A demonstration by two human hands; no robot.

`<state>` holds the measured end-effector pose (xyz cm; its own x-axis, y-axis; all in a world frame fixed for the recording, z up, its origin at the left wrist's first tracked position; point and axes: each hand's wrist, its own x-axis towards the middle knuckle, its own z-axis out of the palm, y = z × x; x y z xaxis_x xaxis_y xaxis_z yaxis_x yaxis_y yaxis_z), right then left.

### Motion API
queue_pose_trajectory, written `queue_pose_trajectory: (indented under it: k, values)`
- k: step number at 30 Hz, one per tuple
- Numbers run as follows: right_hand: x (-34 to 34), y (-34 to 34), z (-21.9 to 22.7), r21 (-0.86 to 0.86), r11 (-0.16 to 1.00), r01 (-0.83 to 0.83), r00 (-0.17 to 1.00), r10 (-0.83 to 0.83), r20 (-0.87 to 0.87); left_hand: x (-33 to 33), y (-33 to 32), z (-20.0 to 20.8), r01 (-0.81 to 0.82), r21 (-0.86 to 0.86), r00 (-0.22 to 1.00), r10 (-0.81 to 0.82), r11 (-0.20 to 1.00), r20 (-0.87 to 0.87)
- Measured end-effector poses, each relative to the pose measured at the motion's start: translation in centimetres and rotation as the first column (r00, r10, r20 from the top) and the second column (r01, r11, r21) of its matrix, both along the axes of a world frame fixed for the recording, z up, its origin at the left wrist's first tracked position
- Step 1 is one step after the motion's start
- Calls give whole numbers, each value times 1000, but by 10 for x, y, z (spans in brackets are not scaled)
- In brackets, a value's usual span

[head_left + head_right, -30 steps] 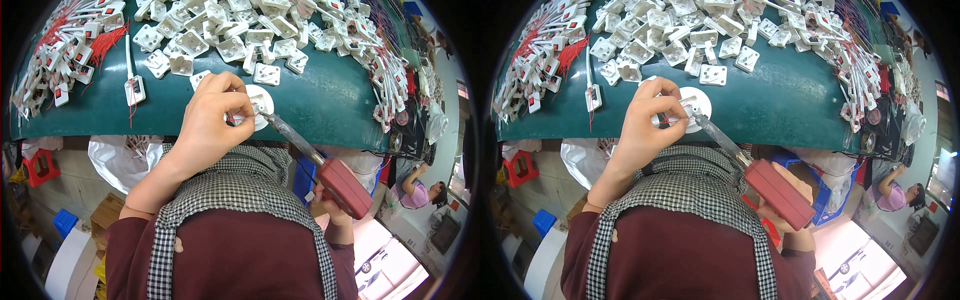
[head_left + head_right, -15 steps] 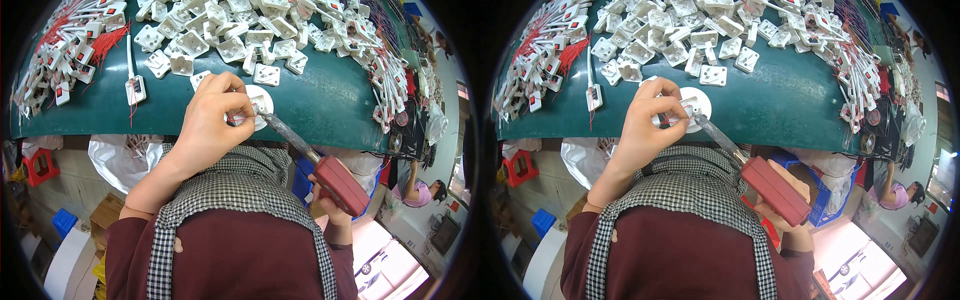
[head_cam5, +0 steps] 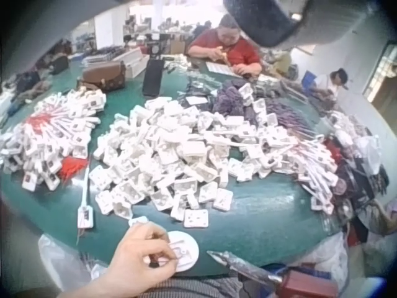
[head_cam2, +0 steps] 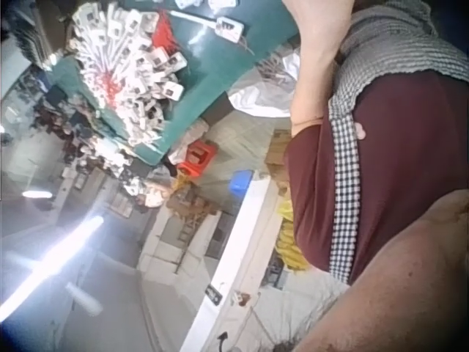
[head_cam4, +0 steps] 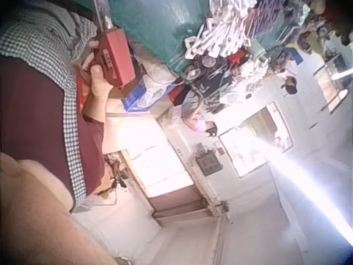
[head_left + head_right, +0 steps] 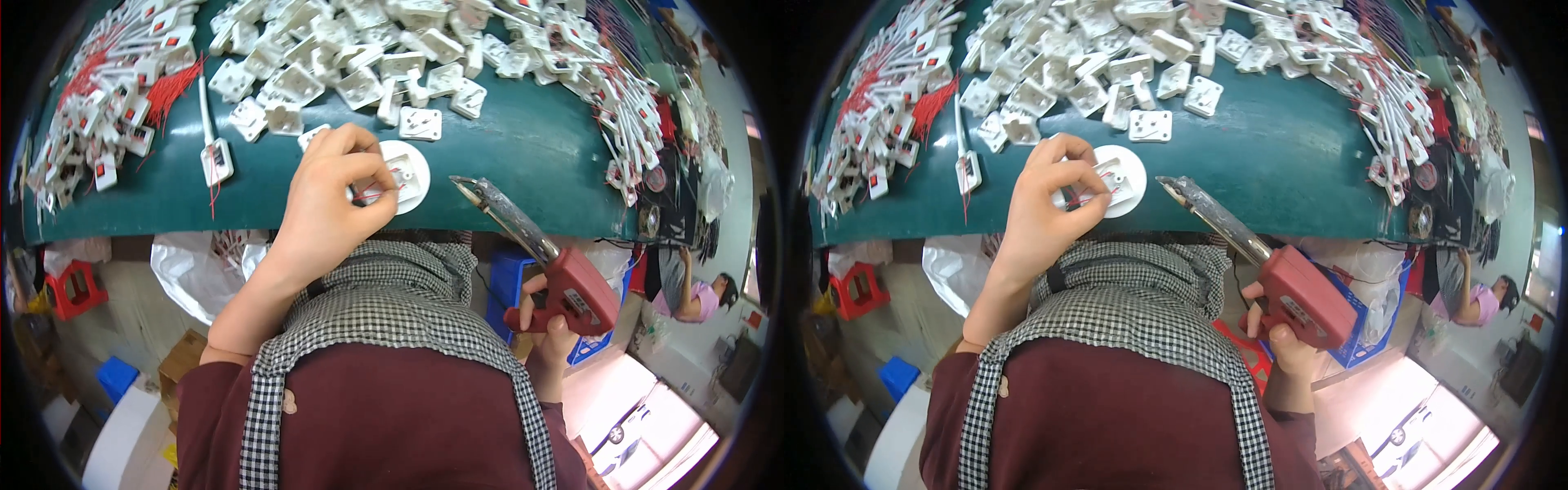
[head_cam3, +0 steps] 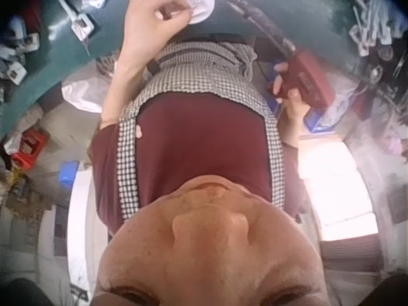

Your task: The person solders electrical wires onto small white plastic switch components using a soldering iron and solder wire.

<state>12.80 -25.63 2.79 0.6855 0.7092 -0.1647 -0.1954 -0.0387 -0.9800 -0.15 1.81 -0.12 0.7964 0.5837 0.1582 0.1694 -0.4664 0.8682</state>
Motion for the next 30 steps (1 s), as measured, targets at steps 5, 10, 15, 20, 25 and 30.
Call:
queue_pose_trajectory:
  k: [5,10,15,20,25,30]
  values:
    - [12,3,-19,181,976,122,958,-68,-279,1,1,-3,-21,-30,1000,21,999,-7]
    - [37,-11,4,625,721,299,949,-157,-272,3,-5,7,42,-38,997,-44,998,-60]
    - [95,-14,29,521,754,400,596,-646,477,4,-12,9,91,213,992,-69,973,-108]
    - [212,4,2,158,615,773,-109,-116,987,-2,-17,-3,38,552,999,-12,833,-51]
    - [253,34,-31,-62,644,763,69,13,997,-60,7,18,-321,394,946,274,861,172]
    - [257,8,-12,20,664,748,-2,-28,1000,-148,27,5,-553,410,833,489,725,258]
